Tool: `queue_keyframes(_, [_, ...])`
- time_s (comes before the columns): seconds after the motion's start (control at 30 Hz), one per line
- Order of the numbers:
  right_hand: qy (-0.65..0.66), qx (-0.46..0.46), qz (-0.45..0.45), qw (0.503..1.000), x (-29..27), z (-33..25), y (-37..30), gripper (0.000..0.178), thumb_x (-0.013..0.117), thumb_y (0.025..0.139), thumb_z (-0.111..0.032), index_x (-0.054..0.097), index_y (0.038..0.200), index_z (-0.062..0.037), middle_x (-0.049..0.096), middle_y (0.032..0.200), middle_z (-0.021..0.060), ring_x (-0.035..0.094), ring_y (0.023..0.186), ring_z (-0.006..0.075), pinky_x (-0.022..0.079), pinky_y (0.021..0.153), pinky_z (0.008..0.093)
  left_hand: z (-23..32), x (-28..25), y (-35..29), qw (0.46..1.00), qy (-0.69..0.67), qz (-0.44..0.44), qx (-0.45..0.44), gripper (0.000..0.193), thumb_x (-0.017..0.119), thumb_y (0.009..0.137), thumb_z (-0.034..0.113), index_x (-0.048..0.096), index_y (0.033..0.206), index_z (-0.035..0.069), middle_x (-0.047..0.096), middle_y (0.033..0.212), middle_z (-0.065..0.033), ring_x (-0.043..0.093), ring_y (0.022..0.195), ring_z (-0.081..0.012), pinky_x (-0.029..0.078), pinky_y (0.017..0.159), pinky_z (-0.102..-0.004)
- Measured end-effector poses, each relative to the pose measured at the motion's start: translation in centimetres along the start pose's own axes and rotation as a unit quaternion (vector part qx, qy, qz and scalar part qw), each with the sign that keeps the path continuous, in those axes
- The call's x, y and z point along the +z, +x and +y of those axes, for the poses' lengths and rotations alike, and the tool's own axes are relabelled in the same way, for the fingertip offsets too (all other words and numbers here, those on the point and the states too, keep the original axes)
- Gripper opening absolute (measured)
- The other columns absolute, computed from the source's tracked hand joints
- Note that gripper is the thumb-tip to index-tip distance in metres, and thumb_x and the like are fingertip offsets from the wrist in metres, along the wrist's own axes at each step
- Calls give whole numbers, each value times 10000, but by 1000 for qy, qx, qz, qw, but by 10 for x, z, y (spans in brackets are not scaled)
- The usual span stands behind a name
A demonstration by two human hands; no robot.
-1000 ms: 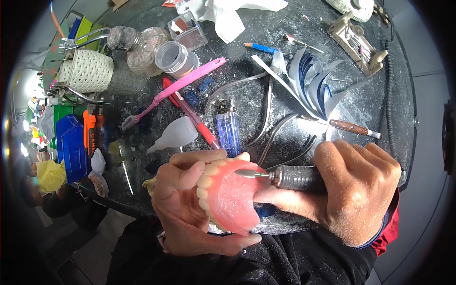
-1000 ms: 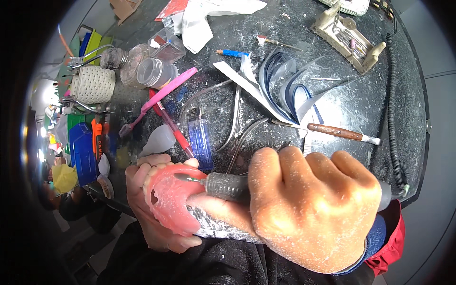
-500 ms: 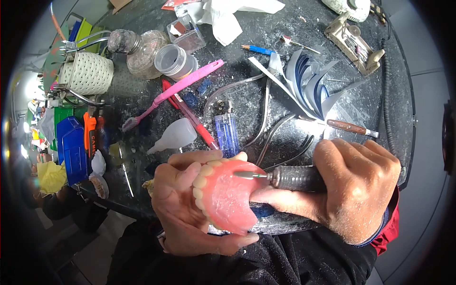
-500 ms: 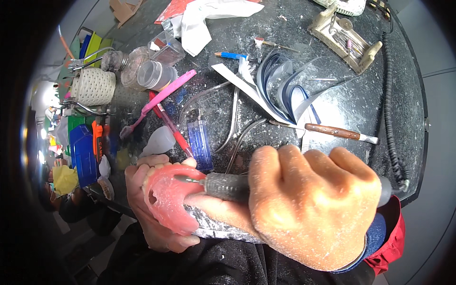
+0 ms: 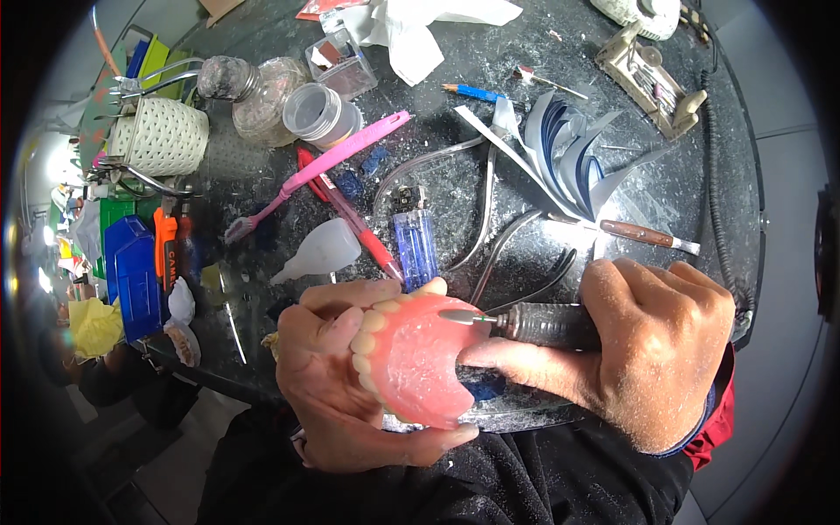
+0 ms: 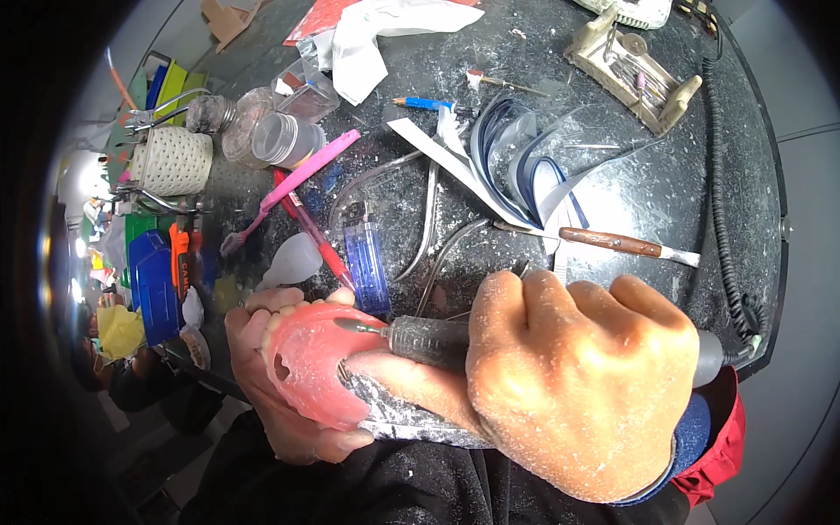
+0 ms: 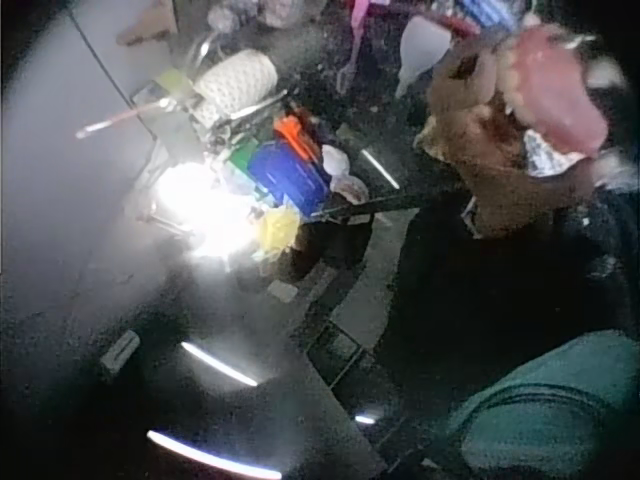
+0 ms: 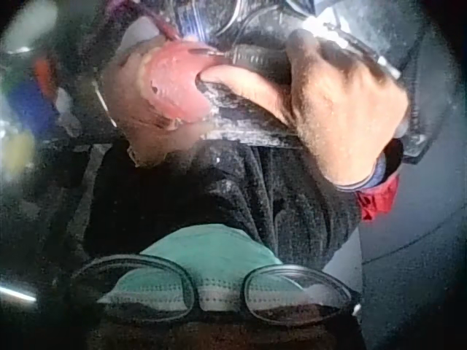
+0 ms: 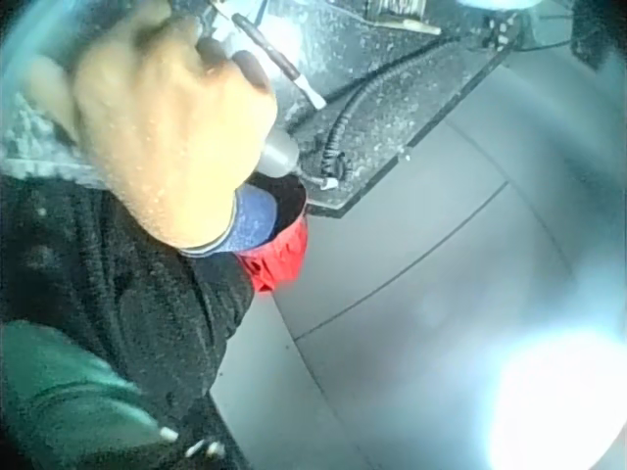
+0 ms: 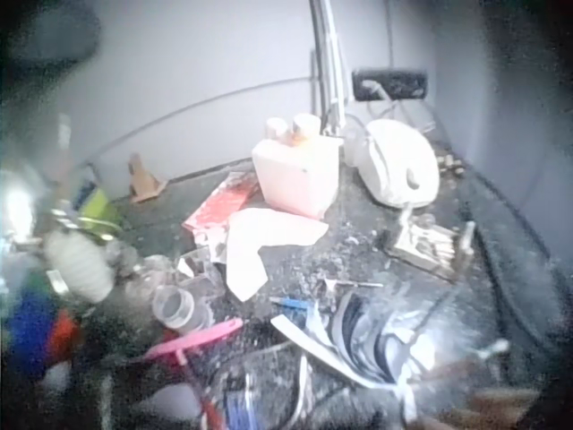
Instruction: The person grinds a denture using a rotary tool and then fits the denture onto a plaster dental model by hand.
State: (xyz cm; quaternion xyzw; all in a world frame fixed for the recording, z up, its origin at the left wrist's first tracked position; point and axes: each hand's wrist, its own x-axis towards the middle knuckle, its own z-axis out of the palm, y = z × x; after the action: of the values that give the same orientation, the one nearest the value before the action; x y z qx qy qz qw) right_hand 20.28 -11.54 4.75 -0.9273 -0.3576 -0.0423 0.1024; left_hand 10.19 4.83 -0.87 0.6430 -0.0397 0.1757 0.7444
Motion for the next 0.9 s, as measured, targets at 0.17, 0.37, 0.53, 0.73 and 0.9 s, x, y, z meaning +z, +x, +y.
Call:
queue_keyframes(0.17, [-16, 16, -11, 1000, -4, 0, -1, 723, 736, 439, -664, 300, 471, -89, 287, 390, 22, 352, 334, 199, 304, 387, 310, -1, 0, 2, 1000, 3, -4, 2, 874, 869, 449, 25, 274, 1085, -50, 411, 1154, -219, 584, 967, -399, 541, 807, -481])
queue_keyframes(0.37, [-6, 24, -8, 1000, -6, -1, 0, 723, 749, 430, -651, 306, 464, -81, 290, 388, 34, 358, 337, 209, 302, 392, 322, 0, 0, 1, 999, 24, 0, 21, 869, 879, 456, 51, 267, 1061, -67, 419, 1148, -216, 596, 936, -408, 547, 792, -491])
queue_keyframes(0.53, [33, -5, 15, 999, 5, 0, 1, 670, 742, 495, -619, 339, 489, -83, 334, 416, 35, 397, 352, 201, 325, 386, 309, -3, 0, 1, 997, 60, 11, 44, 867, 887, 463, 73, 261, 1042, -81, 426, 1144, -213, 607, 910, -415, 552, 779, -499])
queue_keyframes(0.73, [12, -5, -23, 1000, -1, 4, 0, 642, 747, 533, -600, 365, 497, -85, 361, 433, 27, 425, 355, 185, 336, 379, 308, -3, 1, 5, 998, 47, 0, 51, 853, 885, 480, 77, 256, 1039, -63, 431, 1139, -216, 609, 900, -420, 553, 770, -513])
queue_keyframes(0.9, [19, -11, -11, 1000, -5, 8, 2, 662, 761, 501, -614, 364, 481, -85, 373, 407, 28, 432, 342, 177, 330, 374, 302, -8, -3, 0, 997, 46, 15, 56, 860, 883, 488, 94, 251, 1059, -26, 411, 1144, -185, 617, 894, -393, 554, 782, -494])
